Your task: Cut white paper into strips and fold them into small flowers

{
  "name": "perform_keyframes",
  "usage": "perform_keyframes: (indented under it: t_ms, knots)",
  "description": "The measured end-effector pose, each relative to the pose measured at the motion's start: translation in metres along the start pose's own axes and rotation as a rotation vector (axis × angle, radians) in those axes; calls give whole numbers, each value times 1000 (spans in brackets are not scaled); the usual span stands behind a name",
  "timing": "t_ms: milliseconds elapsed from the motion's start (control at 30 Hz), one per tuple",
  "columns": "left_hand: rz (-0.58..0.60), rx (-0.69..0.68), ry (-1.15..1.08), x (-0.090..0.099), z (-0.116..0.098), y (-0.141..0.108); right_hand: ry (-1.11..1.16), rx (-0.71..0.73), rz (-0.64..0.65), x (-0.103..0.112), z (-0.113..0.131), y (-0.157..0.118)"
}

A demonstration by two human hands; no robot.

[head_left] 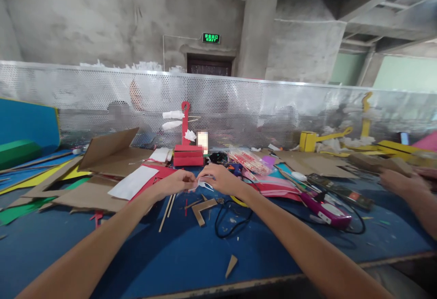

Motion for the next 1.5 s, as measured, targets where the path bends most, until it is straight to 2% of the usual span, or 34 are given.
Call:
perform_keyframes:
  t_ms: [167,467,667,833,967,1133,1267,1400,1500]
  knots:
    - [29,-1,10,-4,-5,-2,97,-101,-41,3,-7,-3]
    - [-34,-108,16,3,-28,-6,191,-225,-204,18,-19,-5]
    - [-110,-164,3,9,-34,-5,300,-276,-187,12,-30,-5]
    - [-166,-224,-55,14,-41,-6,309,-287,-175,9,-34,-4]
    - [-228,-239,0,20,-45,-8,304,-317,-152,4,-38,-5]
    - [-287,-179,32,28,-40,-6,237,-307,-225,9,-41,-6]
    - [-375,-112,-82,37,-27,-4,331,-261,-325,16,-36,-6]
    - [-410,-84,-282,38,-17,-2,361,-221,-274,10,-27,-3]
    - [-437,-72,-335,40,-13,-2,327,-240,-237,4,-28,-2]
Point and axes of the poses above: each hand's wrist, its own y-axis towards the middle knuckle, its own x-axis out of the back of the hand, z = x × y, the point moved 10 cm from there along y, towards the middle knuckle, and after that the axes turned 14 degrees about y, right-handed, at the moved point
